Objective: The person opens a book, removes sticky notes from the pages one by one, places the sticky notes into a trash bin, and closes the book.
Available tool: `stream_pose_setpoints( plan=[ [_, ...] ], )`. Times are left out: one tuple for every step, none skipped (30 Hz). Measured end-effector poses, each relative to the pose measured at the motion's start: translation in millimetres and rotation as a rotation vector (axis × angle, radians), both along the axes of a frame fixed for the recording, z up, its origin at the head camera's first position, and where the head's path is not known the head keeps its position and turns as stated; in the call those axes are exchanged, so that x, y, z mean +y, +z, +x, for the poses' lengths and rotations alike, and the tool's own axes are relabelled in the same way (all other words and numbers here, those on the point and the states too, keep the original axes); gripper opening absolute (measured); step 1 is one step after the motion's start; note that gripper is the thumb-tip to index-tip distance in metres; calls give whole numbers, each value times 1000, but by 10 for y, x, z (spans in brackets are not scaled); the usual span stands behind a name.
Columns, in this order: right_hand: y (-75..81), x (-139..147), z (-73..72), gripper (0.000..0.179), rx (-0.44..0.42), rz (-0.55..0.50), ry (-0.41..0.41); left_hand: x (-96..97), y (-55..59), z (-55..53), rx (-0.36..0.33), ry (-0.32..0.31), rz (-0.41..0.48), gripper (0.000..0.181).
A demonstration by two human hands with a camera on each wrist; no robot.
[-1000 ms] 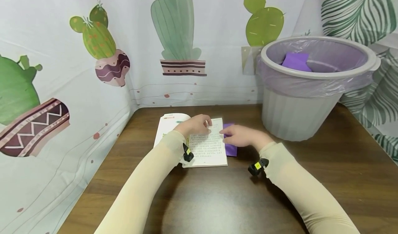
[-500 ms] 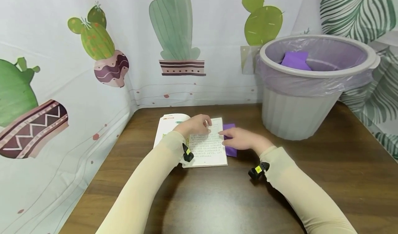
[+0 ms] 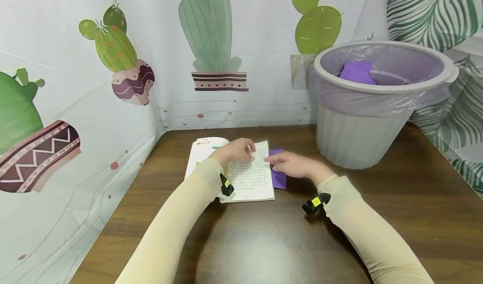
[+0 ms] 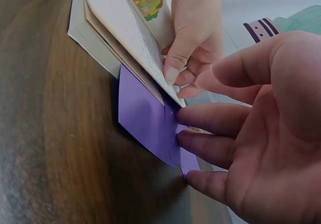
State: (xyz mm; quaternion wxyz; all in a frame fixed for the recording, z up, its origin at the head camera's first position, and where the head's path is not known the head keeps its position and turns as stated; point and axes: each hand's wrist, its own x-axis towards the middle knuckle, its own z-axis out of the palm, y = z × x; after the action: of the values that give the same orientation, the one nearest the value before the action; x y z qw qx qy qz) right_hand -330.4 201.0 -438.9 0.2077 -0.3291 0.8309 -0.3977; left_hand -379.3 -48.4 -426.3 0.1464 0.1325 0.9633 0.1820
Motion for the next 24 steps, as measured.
stream_pose_setpoints(
  plan=[
    [1,3,-3,47,-4,-14,-5,1,2,2,0,0,2,25],
    [2,6,-5,46,-9,-32,-10,1,5,5,0,0,6,24],
    [3,7,-8,46,-15,-53,-15,1,4,6,-1,2,7,24],
    [3,10,-10,45,-17,-73,-20,0,2,7,-2,3,11,23],
    [4,11,-11,44,-20,-93,-25,-1,0,8,-1,4,12,23],
    [6,12,-11,43,-23,-111,-29,-2,-3,9,-1,6,13,23],
    [7,14,-11,43,-27,-122,-38,-4,-6,10,-1,8,14,23],
    [6,14,-11,42,-26,-129,-43,-6,-7,11,-1,8,14,22],
    [7,14,-10,42,-26,-131,-51,-8,-9,11,0,8,13,22],
    [6,14,-8,41,-24,-128,-59,-9,-13,12,1,8,15,22],
    [4,13,-5,41,-23,-123,-69,-10,-16,12,3,7,16,22],
    [-5,11,-5,40,-21,-115,-78,-11,-18,13,2,8,18,22],
    [-5,6,0,40,-16,-110,-83,-9,-19,15,3,7,21,22],
    [-10,4,1,40,-14,-106,-88,-8,-21,16,4,7,20,22],
    [-16,0,3,40,-15,-104,-89,-7,-23,16,5,8,19,22],
    [-25,-6,3,39,-15,-104,-84,-6,-25,15,6,8,17,22],
    [-35,-15,3,39,-14,-104,-76,-5,-25,16,7,9,16,22],
    [-43,-25,4,39,-14,-101,-68,-3,-26,17,7,10,15,22],
    [-45,-35,8,40,-15,-96,-60,-3,-27,15,7,10,12,22],
    [-54,-45,11,41,-13,-85,-45,-3,-27,14,7,11,11,22],
    [-57,-57,17,42,-7,-69,-29,-3,-28,13,7,12,11,22],
    [-57,-67,25,43,5,-48,-14,-3,-29,12,7,13,11,22],
    [-55,-79,36,44,12,-28,1,-3,-29,12,7,14,11,22],
    [-50,-91,47,45,19,-5,14,-3,-32,10,8,12,10,22]
  ],
)
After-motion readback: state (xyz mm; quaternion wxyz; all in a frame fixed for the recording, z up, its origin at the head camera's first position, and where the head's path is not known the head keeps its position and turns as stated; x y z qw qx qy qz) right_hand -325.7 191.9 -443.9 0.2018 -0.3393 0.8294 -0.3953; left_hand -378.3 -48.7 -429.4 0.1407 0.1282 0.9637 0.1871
